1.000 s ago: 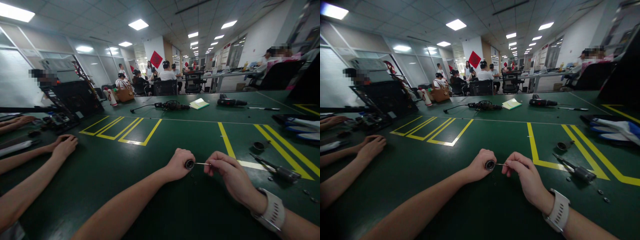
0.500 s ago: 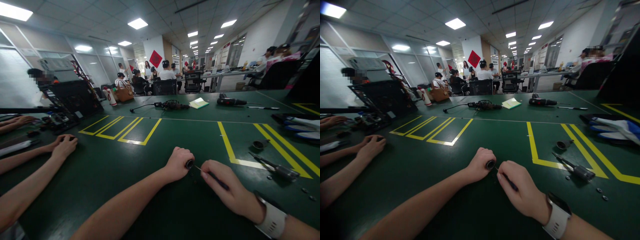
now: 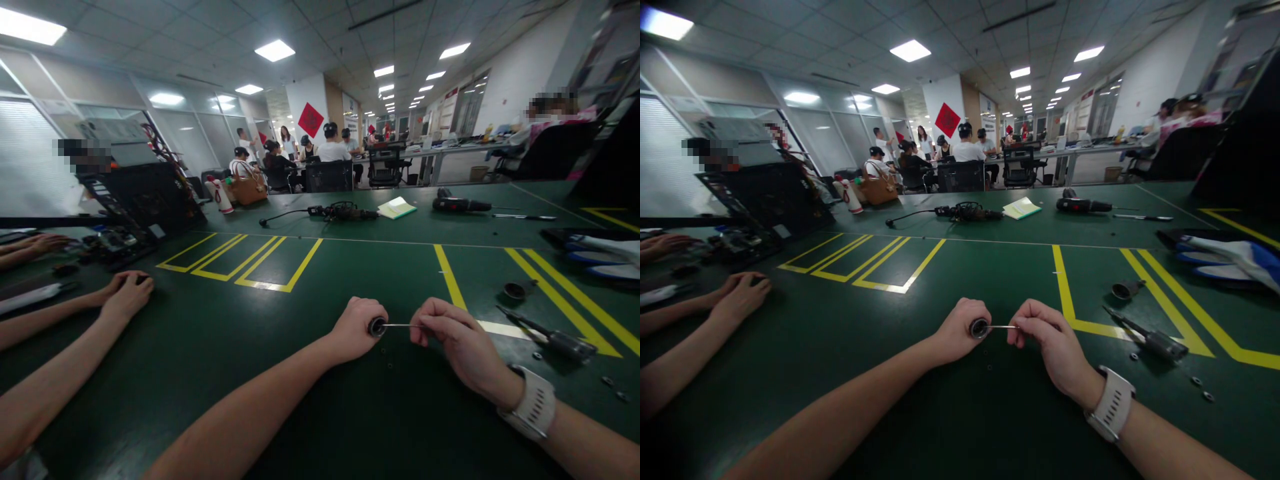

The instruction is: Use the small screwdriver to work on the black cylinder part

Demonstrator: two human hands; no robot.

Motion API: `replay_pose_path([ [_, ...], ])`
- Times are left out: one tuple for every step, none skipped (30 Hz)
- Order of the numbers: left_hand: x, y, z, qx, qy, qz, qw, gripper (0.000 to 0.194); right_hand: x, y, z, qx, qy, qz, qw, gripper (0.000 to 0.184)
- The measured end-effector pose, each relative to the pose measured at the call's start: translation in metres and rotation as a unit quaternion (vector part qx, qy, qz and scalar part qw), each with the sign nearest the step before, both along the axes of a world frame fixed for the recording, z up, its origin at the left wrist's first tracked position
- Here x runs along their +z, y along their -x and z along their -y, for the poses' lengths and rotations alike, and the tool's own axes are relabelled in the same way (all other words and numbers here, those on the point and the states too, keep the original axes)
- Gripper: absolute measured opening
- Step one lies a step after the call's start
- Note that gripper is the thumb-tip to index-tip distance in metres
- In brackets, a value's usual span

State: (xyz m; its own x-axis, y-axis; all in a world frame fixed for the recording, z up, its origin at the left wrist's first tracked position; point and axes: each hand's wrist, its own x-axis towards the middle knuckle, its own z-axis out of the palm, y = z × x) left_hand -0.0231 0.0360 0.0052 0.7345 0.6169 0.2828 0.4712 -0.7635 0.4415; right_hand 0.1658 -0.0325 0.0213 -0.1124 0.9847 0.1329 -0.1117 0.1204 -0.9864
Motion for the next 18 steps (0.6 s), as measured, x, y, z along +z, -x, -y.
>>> replay_pose_path([
  [0.000, 0.000, 0.000, 0.001, 0.002, 0.001, 1.000, 0.004, 0.000, 0.000, 0.001, 0.001, -0.003, 0.000, 1.000, 0.016],
  [0.000, 0.000, 0.000, 0.001, 0.002, 0.002, 1.000, 0.004, 0.000, 0.000, 0.001, 0.005, -0.006, 0.003, 1.000, 0.016],
  [0.000, 0.000, 0.000, 0.001, 0.000, 0.003, 1.000, 0.004, -0.001, 0.000, 0.001, 0.010, -0.011, 0.009, 1.000, 0.016],
  [0.000, 0.001, 0.000, 0.000, -0.003, 0.003, 1.000, 0.004, -0.002, 0.000, 0.001, 0.019, -0.015, 0.017, 1.000, 0.016],
  [0.000, 0.001, 0.000, -0.002, -0.006, 0.002, 1.000, 0.004, -0.003, 0.000, 0.002, 0.027, -0.019, 0.026, 0.999, 0.015],
  [0.001, 0.001, 0.000, -0.005, -0.011, 0.000, 1.000, 0.004, -0.004, 0.000, 0.001, 0.035, -0.023, 0.035, 0.999, 0.015],
  [0.002, 0.000, 0.001, -0.006, -0.014, -0.004, 1.000, 0.004, -0.005, -0.001, 0.001, 0.041, -0.024, 0.038, 0.998, 0.015],
  [0.003, 0.000, 0.001, -0.007, -0.017, -0.011, 1.000, 0.004, -0.005, -0.001, 0.001, 0.042, -0.023, 0.037, 0.998, 0.015],
  [0.004, 0.000, 0.002, -0.009, -0.020, -0.020, 1.000, 0.005, -0.006, -0.002, 0.000, 0.043, -0.019, 0.033, 0.998, 0.015],
  [0.005, 0.000, 0.003, -0.009, -0.023, -0.030, 0.999, 0.005, -0.005, -0.003, 0.000, 0.041, -0.016, 0.028, 0.999, 0.016],
  [0.006, -0.001, 0.004, -0.010, -0.026, -0.038, 0.999, 0.005, -0.005, -0.003, -0.001, 0.037, -0.014, 0.022, 0.999, 0.016],
  [0.007, -0.001, 0.004, -0.009, -0.030, -0.045, 0.999, 0.005, -0.004, -0.003, -0.001, 0.033, -0.012, 0.017, 0.999, 0.016],
  [0.008, -0.001, 0.005, -0.007, -0.032, -0.049, 0.998, 0.005, -0.003, -0.003, -0.002, 0.030, -0.011, 0.015, 0.999, 0.017],
  [0.009, -0.001, 0.006, -0.003, -0.034, -0.051, 0.998, 0.005, -0.002, -0.003, -0.002, 0.028, -0.010, 0.013, 0.999, 0.017],
  [0.009, -0.001, 0.006, 0.003, -0.037, -0.053, 0.998, 0.005, -0.001, -0.003, -0.002, 0.026, -0.009, 0.012, 1.000, 0.016],
  [0.010, -0.001, 0.007, 0.008, -0.040, -0.058, 0.997, 0.005, 0.000, -0.003, -0.002, 0.024, -0.007, 0.012, 1.000, 0.016],
  [0.010, -0.001, 0.007, 0.011, -0.046, -0.065, 0.997, 0.005, 0.001, -0.003, -0.001, 0.023, -0.004, 0.012, 1.000, 0.016],
  [0.011, -0.001, 0.008, 0.014, -0.054, -0.076, 0.996, 0.005, 0.001, -0.003, -0.001, 0.022, -0.001, 0.012, 1.000, 0.016],
])
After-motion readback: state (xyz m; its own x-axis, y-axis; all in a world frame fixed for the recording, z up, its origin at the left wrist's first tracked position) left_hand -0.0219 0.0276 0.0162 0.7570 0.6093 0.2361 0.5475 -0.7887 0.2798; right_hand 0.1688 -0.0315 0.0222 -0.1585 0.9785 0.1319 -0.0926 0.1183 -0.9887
